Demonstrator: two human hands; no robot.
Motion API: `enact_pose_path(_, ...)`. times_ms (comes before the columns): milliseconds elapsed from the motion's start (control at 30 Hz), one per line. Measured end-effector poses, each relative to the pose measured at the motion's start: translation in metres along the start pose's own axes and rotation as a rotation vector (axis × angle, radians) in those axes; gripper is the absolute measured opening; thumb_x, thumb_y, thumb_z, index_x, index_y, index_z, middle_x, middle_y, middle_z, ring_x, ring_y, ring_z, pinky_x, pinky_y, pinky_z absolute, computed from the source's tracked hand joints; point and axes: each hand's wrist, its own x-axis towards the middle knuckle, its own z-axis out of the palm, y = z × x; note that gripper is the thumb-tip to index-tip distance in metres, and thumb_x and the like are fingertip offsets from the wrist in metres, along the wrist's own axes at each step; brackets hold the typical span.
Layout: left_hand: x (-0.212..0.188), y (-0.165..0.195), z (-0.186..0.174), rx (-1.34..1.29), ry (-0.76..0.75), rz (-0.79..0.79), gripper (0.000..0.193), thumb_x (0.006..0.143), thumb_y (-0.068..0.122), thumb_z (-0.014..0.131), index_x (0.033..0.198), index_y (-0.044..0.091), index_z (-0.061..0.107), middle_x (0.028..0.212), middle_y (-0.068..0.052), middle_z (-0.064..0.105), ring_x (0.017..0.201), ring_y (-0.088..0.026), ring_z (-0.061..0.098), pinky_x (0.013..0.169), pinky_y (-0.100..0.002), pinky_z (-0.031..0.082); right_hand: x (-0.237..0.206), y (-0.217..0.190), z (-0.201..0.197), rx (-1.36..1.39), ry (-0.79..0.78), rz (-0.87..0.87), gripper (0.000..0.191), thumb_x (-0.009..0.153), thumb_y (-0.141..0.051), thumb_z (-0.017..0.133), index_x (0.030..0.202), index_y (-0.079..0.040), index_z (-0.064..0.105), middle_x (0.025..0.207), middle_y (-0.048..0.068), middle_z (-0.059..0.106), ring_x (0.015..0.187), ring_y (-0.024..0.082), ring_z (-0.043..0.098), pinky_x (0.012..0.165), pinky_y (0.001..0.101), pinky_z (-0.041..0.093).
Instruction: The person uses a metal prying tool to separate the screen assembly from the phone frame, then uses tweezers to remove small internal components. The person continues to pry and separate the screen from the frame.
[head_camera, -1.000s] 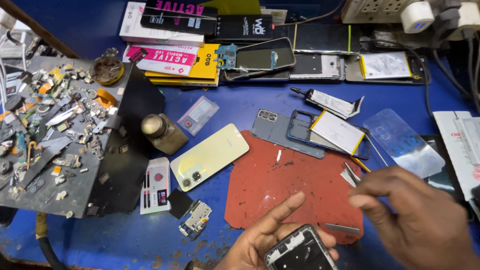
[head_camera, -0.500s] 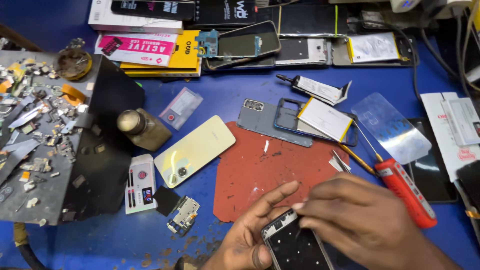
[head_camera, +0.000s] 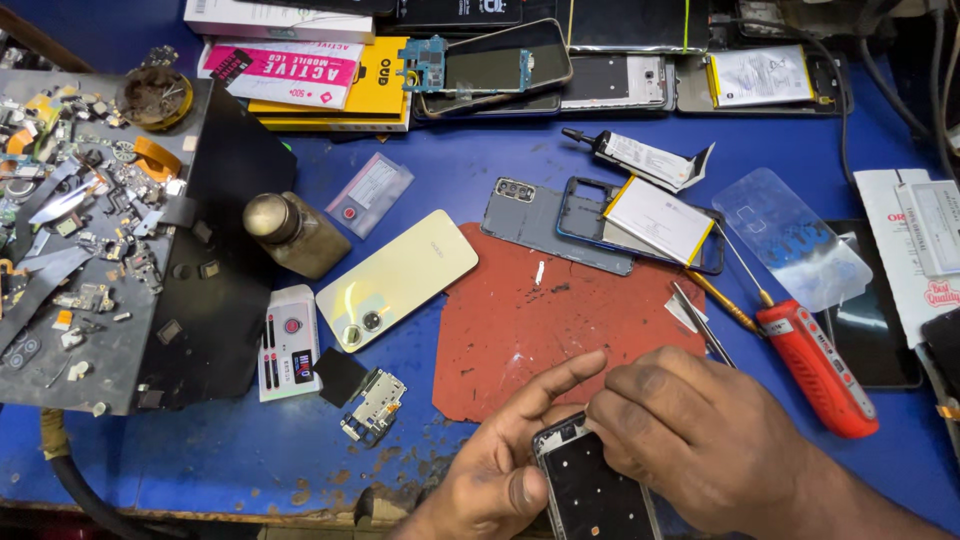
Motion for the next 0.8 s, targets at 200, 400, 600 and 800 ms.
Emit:
enact_pose_path(200,0.0,-0.004,-0.002,0.039,-0.005,0.019,0.118,0.087,0.045,0.085,0.169,-0.002,0.015,0.142,-0.02,0.058,0.135,-0.026,0.056,0.12,-0.039,0.041,-0.003,0.0,0.001,-0.059,-0.028,-0.02,0.033,0.076,-0.015,0.077,0.102,0.001,0.067,0.095,0.011,0.063,0.074,0.024,0.064,0.058,0.0347,0.054)
enact_pose_path(400,-0.001,-0.004,-0.006,0.03,-0.027,0.035,0.114,0.089,0.046,0.082,0.169,-0.001,0.015,0.145,-0.023,0.056,0.136,-0.029,0.056,0.12,-0.042,0.043,-0.018,0.007,0.007,0.026,0.03,0.126,0.02,0.084,-0.016,0.074,0.095,-0.003,0.063,0.094,0.009,0.063,0.081,0.03,0.066,0.067,0.04,0.056)
enact_pose_path(600,-0.004,0.0,-0.013,-0.03,-0.073,0.084,0.106,0.093,0.047,0.075,0.168,0.003,0.014,0.145,-0.03,0.053,0.134,-0.036,0.058,0.115,-0.048,0.048,-0.045,0.02,-0.001,-0.039,0.173,0.58,0.007,0.094,-0.009,0.063,0.091,-0.005,0.058,0.094,0.011,0.067,0.084,0.027,0.068,0.074,0.0396,0.055)
enact_pose_path(800,-0.008,0.002,-0.019,-0.069,-0.1,0.092,0.104,0.095,0.049,0.074,0.169,0.001,0.019,0.149,-0.032,0.05,0.137,-0.038,0.057,0.117,-0.049,0.048,-0.06,0.023,0.001,-0.343,-0.064,0.704,0.029,0.079,-0.023,0.078,0.103,-0.006,0.075,0.091,0.008,0.07,0.085,0.028,0.069,0.075,0.0392,0.055)
